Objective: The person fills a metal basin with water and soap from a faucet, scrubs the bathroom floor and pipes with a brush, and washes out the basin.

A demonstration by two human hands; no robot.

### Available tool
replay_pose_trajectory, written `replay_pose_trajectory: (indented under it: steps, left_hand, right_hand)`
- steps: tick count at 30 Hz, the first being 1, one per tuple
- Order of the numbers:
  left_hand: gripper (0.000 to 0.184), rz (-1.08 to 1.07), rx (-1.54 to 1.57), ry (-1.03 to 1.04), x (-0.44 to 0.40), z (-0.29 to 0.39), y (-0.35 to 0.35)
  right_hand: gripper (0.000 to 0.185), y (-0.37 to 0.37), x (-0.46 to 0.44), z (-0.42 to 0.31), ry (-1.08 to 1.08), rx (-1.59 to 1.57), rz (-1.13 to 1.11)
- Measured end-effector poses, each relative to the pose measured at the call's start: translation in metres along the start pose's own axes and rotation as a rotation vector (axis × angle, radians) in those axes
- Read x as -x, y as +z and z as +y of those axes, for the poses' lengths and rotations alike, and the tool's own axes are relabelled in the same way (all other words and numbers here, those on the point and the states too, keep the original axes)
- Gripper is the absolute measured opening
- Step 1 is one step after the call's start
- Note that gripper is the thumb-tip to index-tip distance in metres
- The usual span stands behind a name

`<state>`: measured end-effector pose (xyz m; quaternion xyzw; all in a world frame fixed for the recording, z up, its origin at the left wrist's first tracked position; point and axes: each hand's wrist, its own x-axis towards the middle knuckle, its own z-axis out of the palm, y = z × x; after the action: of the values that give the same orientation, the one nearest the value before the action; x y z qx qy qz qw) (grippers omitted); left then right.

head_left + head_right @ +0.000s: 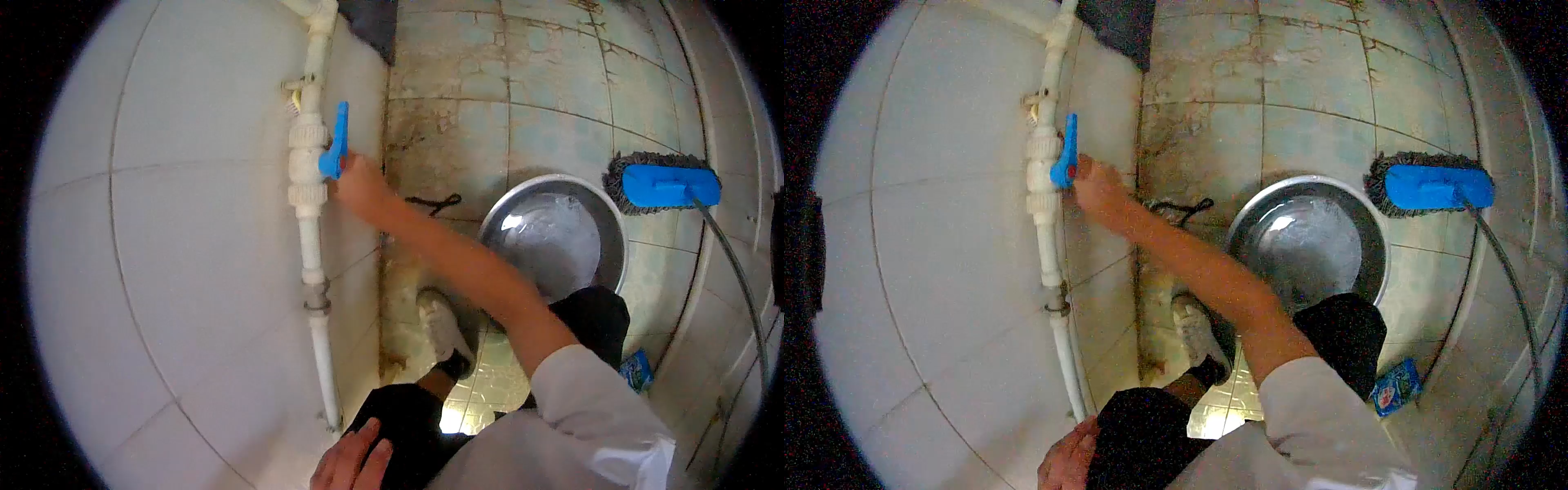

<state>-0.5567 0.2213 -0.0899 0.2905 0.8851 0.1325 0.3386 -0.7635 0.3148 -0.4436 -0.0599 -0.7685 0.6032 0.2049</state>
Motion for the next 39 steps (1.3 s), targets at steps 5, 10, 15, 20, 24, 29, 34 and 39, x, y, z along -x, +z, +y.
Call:
replay_pose_trajectory:
  steps: [5,10,15,20,24,29,34,39]
  left_hand:
    - [0.054,0.009,-0.014,0.038,-0.001,0.006,0.012]
    - [0.054,0.01,0.022,0.077,-0.007,0.001,0.018]
    - [0.056,-0.058,0.003,0.008,-0.022,0.011,0.011]
    - [0.059,-0.062,-0.029,0.057,-0.028,0.019,0.007]
    - [0.059,0.007,-0.009,0.025,-0.009,0.021,0.015]
    - [0.058,-0.025,0.081,0.021,0.002,0.037,0.022]
    - [0.058,-0.019,0.137,0.007,0.014,0.035,0.048]
    - [0.057,0.026,0.079,-0.19,0.007,0.034,0.059]
  right_hand:
    - [0.032,-0.02,0.067,-0.025,0.095,0.022,-0.127]
    - [0.039,-0.016,0.035,-0.007,-0.119,0.094,0.095]
    - [0.047,-0.021,0.006,0.046,0.575,0.014,0.055]
    - [0.056,0.031,0.156,0.03,0.5,-0.085,-0.084]
    - [0.05,0.007,0.138,-0.038,0.75,-0.252,-0.232]
    - [0.043,0.055,0.143,0.025,0.754,-0.196,0.051]
    - [0.033,0.026,0.176,-0.063,0.789,-0.232,-0.135]
    - [0.027,0.059,0.193,-0.048,0.764,-0.028,0.008]
